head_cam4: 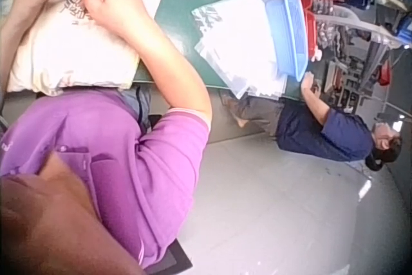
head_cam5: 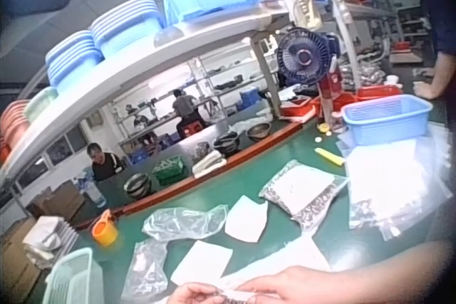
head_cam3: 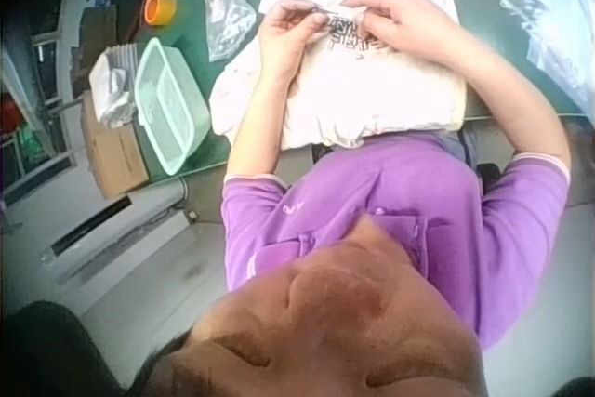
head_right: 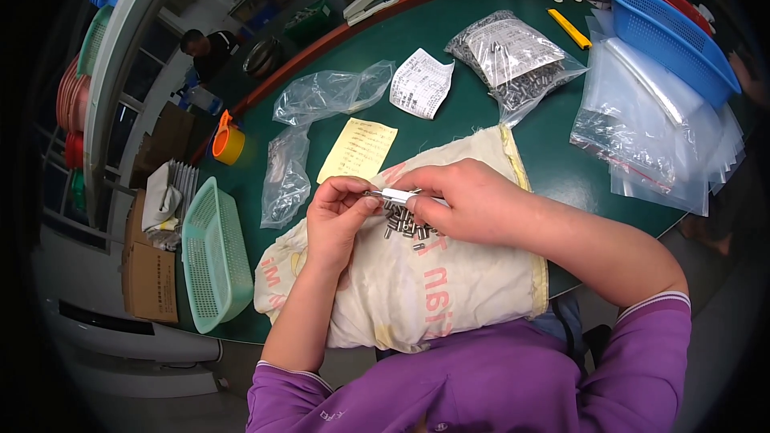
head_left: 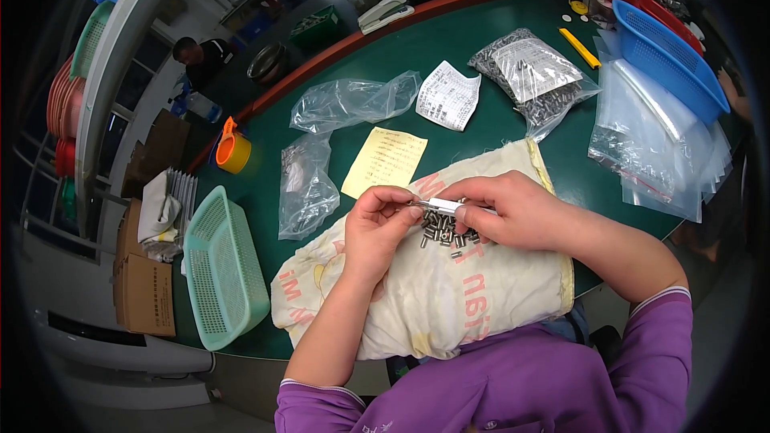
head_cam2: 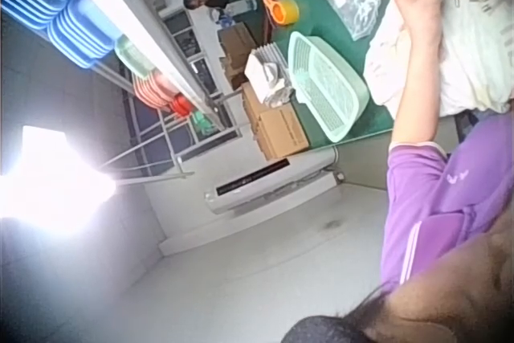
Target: Sorting and inspecting small metal hardware pins on a workbench and recording data.
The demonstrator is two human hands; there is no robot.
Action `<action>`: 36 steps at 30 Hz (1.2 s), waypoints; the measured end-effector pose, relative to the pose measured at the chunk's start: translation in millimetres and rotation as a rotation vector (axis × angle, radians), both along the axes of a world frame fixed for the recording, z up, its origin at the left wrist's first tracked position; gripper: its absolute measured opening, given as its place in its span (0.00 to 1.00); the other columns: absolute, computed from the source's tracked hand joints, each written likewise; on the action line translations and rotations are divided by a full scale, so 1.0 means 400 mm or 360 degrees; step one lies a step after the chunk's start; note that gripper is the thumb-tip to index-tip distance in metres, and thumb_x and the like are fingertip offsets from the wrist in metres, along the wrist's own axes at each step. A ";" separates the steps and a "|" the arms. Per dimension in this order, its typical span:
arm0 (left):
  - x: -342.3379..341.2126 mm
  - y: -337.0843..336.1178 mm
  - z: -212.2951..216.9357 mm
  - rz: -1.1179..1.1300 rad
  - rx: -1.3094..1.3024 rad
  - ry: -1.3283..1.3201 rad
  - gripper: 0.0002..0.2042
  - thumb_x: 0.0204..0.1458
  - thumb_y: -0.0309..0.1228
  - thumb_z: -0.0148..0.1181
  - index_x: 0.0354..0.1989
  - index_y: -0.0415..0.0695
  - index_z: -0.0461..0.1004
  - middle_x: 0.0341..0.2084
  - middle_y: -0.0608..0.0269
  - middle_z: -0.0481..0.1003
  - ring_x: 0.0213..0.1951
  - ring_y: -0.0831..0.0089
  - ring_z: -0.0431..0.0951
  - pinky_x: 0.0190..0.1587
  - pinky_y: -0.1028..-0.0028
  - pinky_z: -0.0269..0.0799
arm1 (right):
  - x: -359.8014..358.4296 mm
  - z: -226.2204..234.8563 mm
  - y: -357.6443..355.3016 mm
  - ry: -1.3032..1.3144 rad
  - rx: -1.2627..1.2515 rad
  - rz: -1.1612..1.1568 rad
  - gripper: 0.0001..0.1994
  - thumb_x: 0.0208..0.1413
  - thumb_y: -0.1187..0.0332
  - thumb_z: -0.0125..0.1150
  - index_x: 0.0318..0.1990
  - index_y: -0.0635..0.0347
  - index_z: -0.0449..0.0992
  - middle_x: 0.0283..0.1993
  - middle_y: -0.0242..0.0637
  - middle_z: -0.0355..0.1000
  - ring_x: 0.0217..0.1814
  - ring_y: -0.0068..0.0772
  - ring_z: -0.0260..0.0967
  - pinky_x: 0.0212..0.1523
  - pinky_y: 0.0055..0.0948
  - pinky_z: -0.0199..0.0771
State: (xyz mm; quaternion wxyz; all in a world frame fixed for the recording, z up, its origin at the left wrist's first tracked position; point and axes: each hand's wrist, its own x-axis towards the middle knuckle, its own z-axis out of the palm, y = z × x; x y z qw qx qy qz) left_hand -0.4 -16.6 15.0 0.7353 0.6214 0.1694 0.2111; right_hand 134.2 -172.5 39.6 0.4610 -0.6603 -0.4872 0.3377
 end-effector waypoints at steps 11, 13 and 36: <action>0.003 0.008 0.001 -0.0012 -0.0158 0.0103 0.08 0.45 0.18 0.56 0.34 0.36 0.67 0.27 0.58 0.73 0.28 0.77 0.74 0.33 0.81 0.72 | 0.018 -0.016 0.009 -0.1272 0.0603 -0.0225 0.15 0.39 0.73 0.59 0.40 0.55 0.71 0.32 0.34 0.68 0.34 0.38 0.66 0.35 0.33 0.67; 0.003 0.008 0.006 -0.0005 -0.0260 0.0217 0.08 0.47 0.19 0.54 0.35 0.38 0.66 0.27 0.58 0.73 0.26 0.76 0.72 0.31 0.80 0.71 | 0.021 -0.005 0.006 -0.1383 0.0592 -0.0308 0.14 0.39 0.74 0.59 0.39 0.56 0.71 0.31 0.34 0.68 0.34 0.37 0.66 0.35 0.33 0.66; 0.003 0.014 0.001 -0.0233 -0.0515 0.0190 0.13 0.55 0.26 0.44 0.48 0.38 0.63 0.33 0.60 0.71 0.32 0.77 0.73 0.38 0.80 0.73 | 0.057 -0.038 0.003 -0.0969 -0.0136 -0.0313 0.08 0.43 0.70 0.58 0.33 0.59 0.72 0.32 0.40 0.66 0.35 0.44 0.67 0.35 0.35 0.66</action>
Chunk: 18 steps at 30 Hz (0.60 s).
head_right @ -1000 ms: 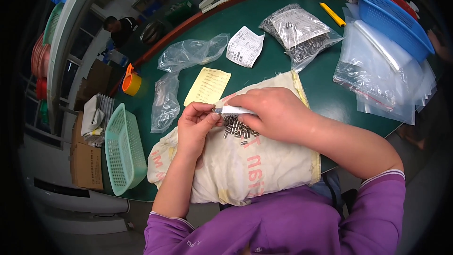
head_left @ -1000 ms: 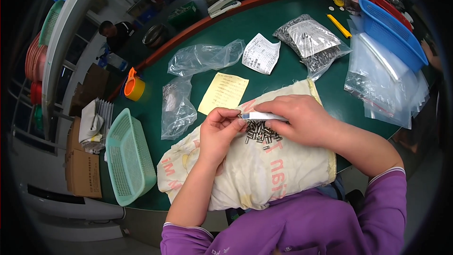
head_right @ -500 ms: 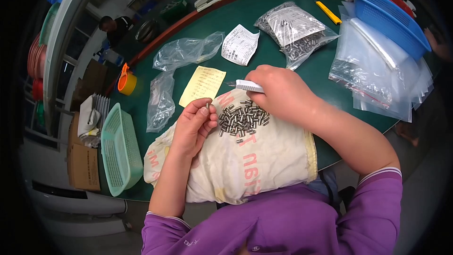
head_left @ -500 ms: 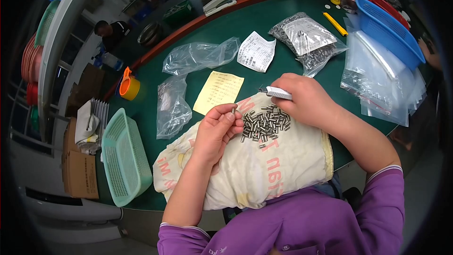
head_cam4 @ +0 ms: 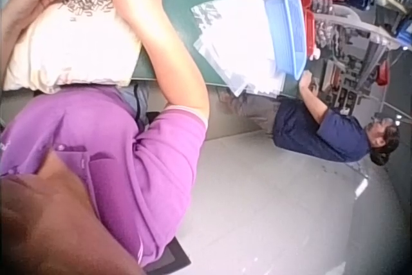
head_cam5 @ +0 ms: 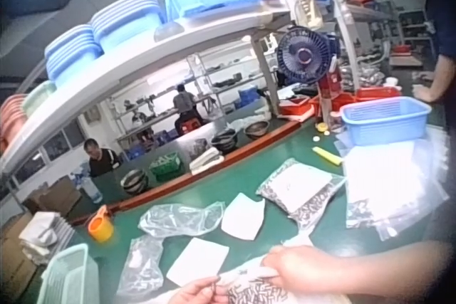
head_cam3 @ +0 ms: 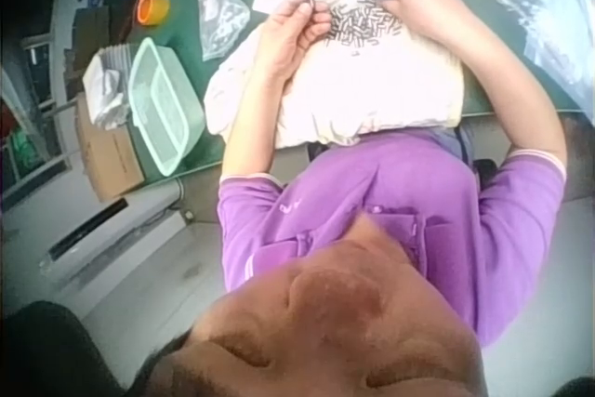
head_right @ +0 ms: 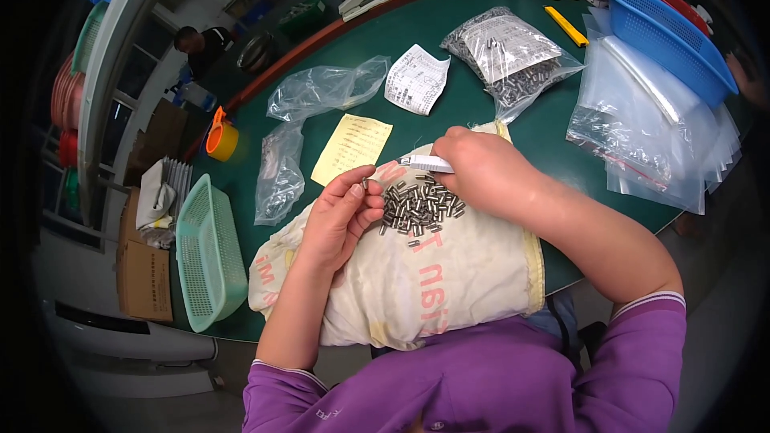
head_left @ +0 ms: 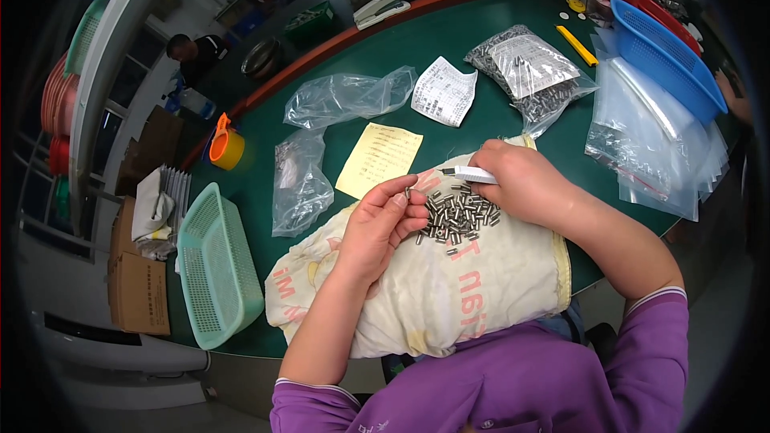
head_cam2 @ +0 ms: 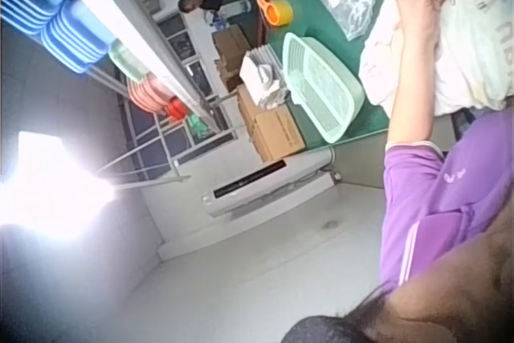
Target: Sorting and inspecting small metal hardware pins on a workbench and recording data.
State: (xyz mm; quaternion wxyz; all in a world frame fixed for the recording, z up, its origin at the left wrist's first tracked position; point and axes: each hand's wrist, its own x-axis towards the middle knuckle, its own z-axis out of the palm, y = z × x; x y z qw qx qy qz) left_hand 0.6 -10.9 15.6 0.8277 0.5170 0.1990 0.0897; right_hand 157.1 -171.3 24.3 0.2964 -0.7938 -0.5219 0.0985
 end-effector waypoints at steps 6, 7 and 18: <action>-0.004 0.000 0.004 -0.0016 -0.0066 -0.0017 0.13 0.55 0.26 0.43 0.48 0.37 0.62 0.34 0.59 0.70 0.33 0.77 0.73 0.38 0.80 0.72 | -0.011 0.008 0.013 0.0127 0.0344 0.0010 0.09 0.43 0.71 0.58 0.34 0.59 0.71 0.35 0.41 0.69 0.37 0.43 0.68 0.35 0.34 0.68; -0.002 -0.001 0.005 -0.0034 -0.0082 -0.0021 0.13 0.55 0.26 0.43 0.48 0.37 0.62 0.35 0.59 0.70 0.33 0.78 0.72 0.38 0.80 0.72 | -0.011 0.005 0.014 0.0088 0.0499 0.0045 0.09 0.42 0.72 0.58 0.35 0.58 0.72 0.35 0.40 0.69 0.36 0.42 0.69 0.35 0.35 0.68; -0.014 -0.033 0.008 -0.0348 -0.0181 0.0027 0.06 0.54 0.27 0.47 0.39 0.41 0.64 0.29 0.63 0.71 0.27 0.80 0.71 0.29 0.83 0.69 | -0.050 0.012 0.030 0.0084 0.0905 0.0528 0.20 0.31 0.80 0.62 0.38 0.53 0.74 0.34 0.32 0.73 0.35 0.35 0.70 0.36 0.30 0.69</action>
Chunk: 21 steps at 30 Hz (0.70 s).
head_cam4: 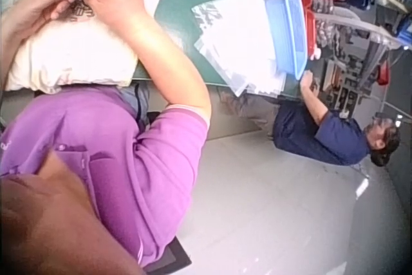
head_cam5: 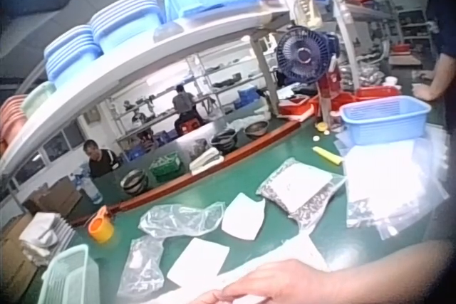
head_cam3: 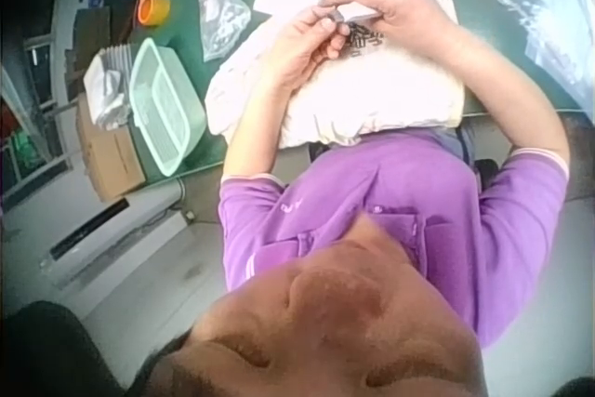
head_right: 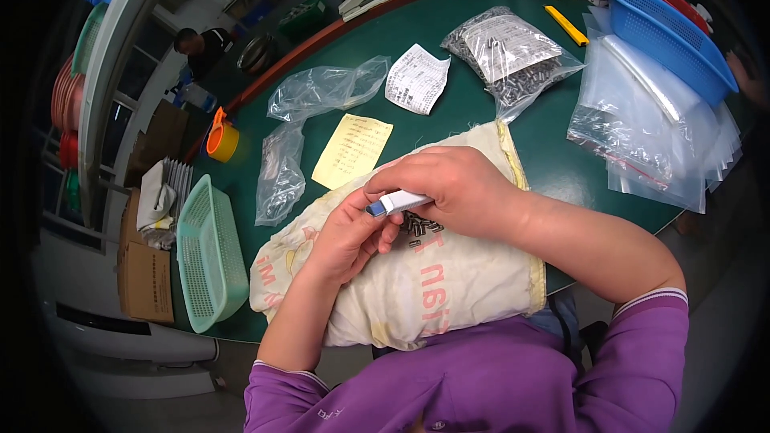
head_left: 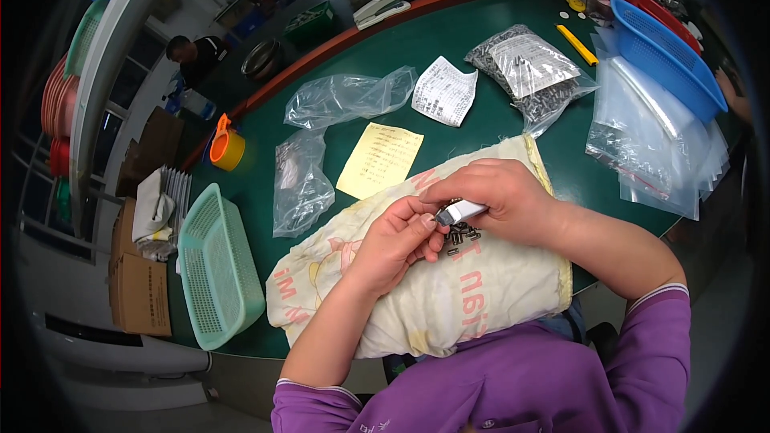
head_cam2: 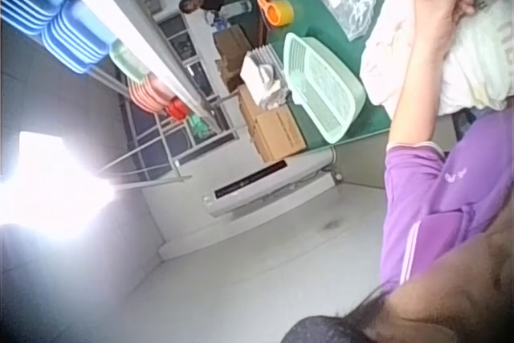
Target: Sorting and inspecting small metal hardware pins on a workbench and recording data.
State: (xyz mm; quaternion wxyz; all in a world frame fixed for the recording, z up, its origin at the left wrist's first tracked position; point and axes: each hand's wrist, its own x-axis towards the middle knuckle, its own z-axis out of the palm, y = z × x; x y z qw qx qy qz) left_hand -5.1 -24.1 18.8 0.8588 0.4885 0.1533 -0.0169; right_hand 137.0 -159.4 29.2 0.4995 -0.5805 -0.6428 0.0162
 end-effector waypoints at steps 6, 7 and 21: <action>0.006 -0.005 -0.006 0.0079 0.0072 0.0048 0.07 0.51 0.21 0.49 0.38 0.40 0.64 0.27 0.62 0.71 0.25 0.80 0.71 0.30 0.83 0.69 | -0.005 -0.005 0.007 -0.0021 -0.0058 0.0043 0.20 0.32 0.78 0.62 0.39 0.52 0.74 0.34 0.30 0.73 0.34 0.34 0.70 0.36 0.29 0.69; 0.006 -0.003 -0.010 0.0086 0.0073 0.0028 0.08 0.51 0.21 0.49 0.39 0.40 0.64 0.28 0.63 0.71 0.26 0.80 0.71 0.30 0.83 0.69 | -0.007 -0.008 0.010 0.0013 -0.0068 0.0037 0.20 0.33 0.78 0.62 0.40 0.52 0.73 0.34 0.31 0.73 0.35 0.34 0.70 0.36 0.29 0.68; 0.003 0.025 -0.024 0.0374 -0.0339 -0.0184 0.09 0.50 0.22 0.53 0.40 0.41 0.67 0.31 0.63 0.71 0.31 0.79 0.74 0.32 0.85 0.74 | 0.025 0.005 -0.026 0.0359 -0.0413 -0.0096 0.17 0.49 0.74 0.47 0.49 0.61 0.66 0.33 0.38 0.66 0.37 0.29 0.66 0.37 0.24 0.65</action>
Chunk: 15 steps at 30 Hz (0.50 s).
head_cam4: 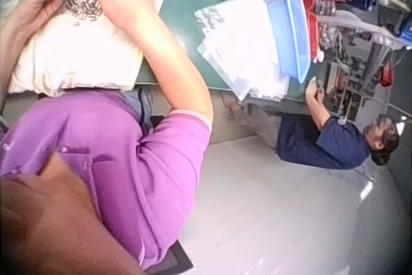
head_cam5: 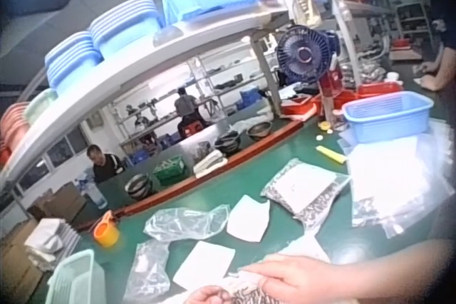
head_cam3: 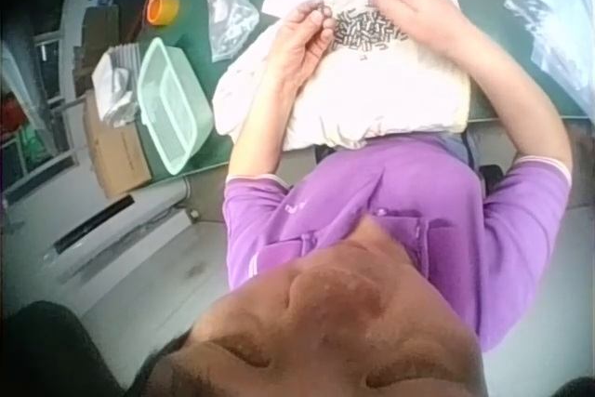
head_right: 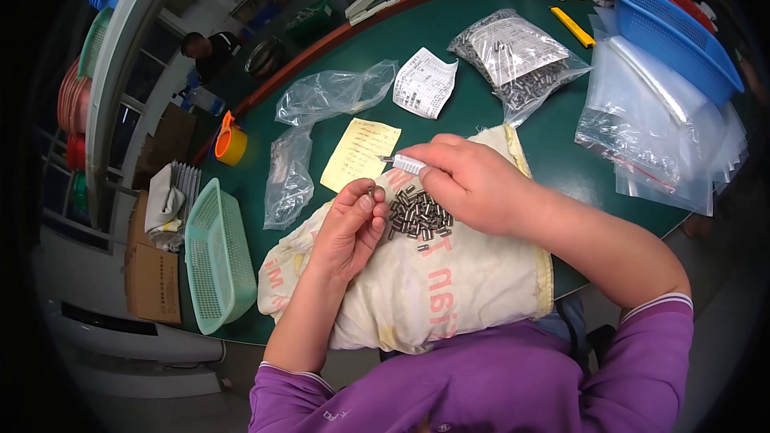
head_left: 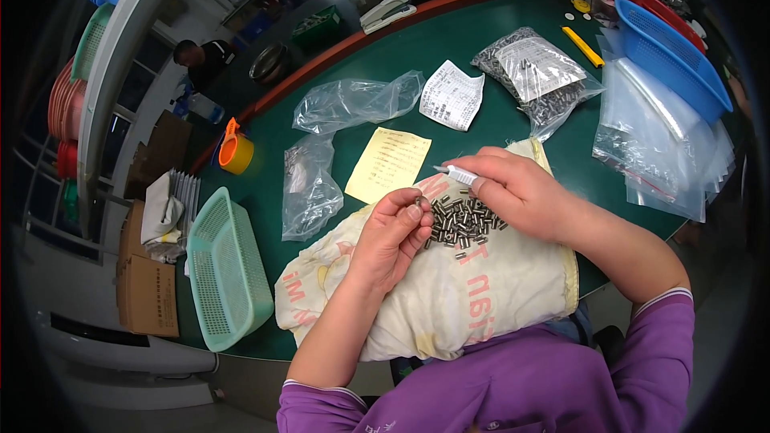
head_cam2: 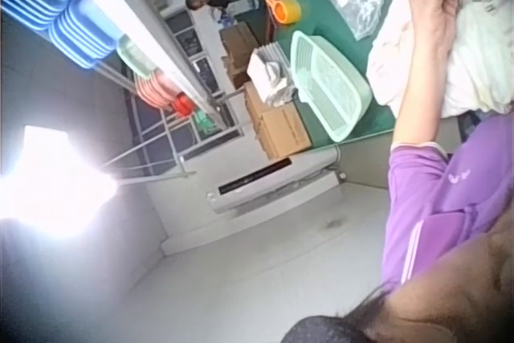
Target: Sorting and inspecting small metal hardware pins on a workbench and recording data.
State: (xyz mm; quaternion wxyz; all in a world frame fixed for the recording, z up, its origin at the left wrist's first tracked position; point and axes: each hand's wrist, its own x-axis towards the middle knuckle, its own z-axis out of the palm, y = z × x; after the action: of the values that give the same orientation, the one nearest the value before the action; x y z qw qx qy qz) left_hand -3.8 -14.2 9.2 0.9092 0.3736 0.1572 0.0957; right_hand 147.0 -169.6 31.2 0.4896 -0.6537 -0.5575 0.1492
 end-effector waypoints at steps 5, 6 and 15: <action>0.004 -0.002 0.003 0.0061 0.0100 -0.0043 0.09 0.49 0.21 0.53 0.38 0.42 0.66 0.31 0.62 0.71 0.31 0.79 0.74 0.32 0.84 0.74 | -0.022 0.019 -0.002 0.0522 -0.0160 0.0114 0.15 0.51 0.75 0.45 0.48 0.60 0.68 0.31 0.35 0.70 0.30 0.20 0.67 0.31 0.20 0.66; 0.003 -0.002 0.003 0.0082 0.0161 -0.0064 0.09 0.49 0.21 0.53 0.38 0.41 0.65 0.31 0.62 0.71 0.31 0.78 0.74 0.32 0.84 0.74 | -0.022 0.016 -0.001 0.0516 -0.0132 0.0137 0.15 0.51 0.76 0.44 0.47 0.60 0.68 0.30 0.35 0.71 0.28 0.18 0.68 0.29 0.19 0.66; 0.005 -0.010 0.012 0.0128 0.0329 0.0017 0.09 0.47 0.21 0.55 0.37 0.42 0.66 0.28 0.62 0.71 0.29 0.78 0.72 0.29 0.85 0.73 | -0.024 0.028 -0.008 0.0449 -0.0304 0.0150 0.15 0.49 0.77 0.44 0.46 0.60 0.69 0.29 0.34 0.72 0.25 0.17 0.67 0.28 0.18 0.68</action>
State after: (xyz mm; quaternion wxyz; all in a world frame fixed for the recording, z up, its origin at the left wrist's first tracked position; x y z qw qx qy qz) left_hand -1.7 -18.1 14.1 0.8603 0.4594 0.1663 0.1458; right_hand 137.3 -172.9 42.4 0.4911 -0.6429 -0.4967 0.3144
